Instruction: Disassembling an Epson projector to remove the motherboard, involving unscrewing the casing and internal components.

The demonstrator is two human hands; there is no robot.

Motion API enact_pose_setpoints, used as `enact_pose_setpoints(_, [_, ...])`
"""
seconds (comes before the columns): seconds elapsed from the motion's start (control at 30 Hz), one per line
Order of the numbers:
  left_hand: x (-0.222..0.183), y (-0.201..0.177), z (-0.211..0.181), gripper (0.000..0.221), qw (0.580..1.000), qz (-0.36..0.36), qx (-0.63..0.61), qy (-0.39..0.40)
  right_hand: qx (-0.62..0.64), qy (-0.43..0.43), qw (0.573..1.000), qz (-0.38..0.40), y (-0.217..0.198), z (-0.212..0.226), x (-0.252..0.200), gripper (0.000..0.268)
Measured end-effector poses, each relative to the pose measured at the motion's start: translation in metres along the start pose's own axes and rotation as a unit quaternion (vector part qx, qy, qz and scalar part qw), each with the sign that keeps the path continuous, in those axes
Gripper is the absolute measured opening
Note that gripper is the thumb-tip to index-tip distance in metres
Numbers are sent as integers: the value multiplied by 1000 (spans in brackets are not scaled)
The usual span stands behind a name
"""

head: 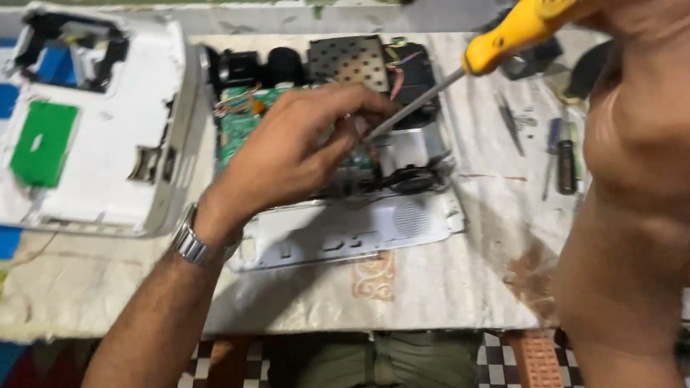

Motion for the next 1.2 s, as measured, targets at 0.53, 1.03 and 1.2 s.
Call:
enact_pose_setpoints(0.53, [-135,-78,65,22,994,-92,65,-15,450,160,878,-7,131,133,49,35])
enact_pose_setpoints(1.03, [-144,-76,84,18,995,-87,-8,-53,430,144,891,8,146,140,53,37])
enact_pose_setpoints(1.2, [-146,-76,87,18,993,-89,-23,-73,362,73,929,-19,147,141,55,39])
Point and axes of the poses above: each hand's wrist, its own x-axis towards the middle knuckle, its own y-axis out of the palm, z = x × y, the point moved 6 cm from there along x, towards the middle knuckle, and after that the axes turned 13 degrees about -z, right-handed, at the moved point
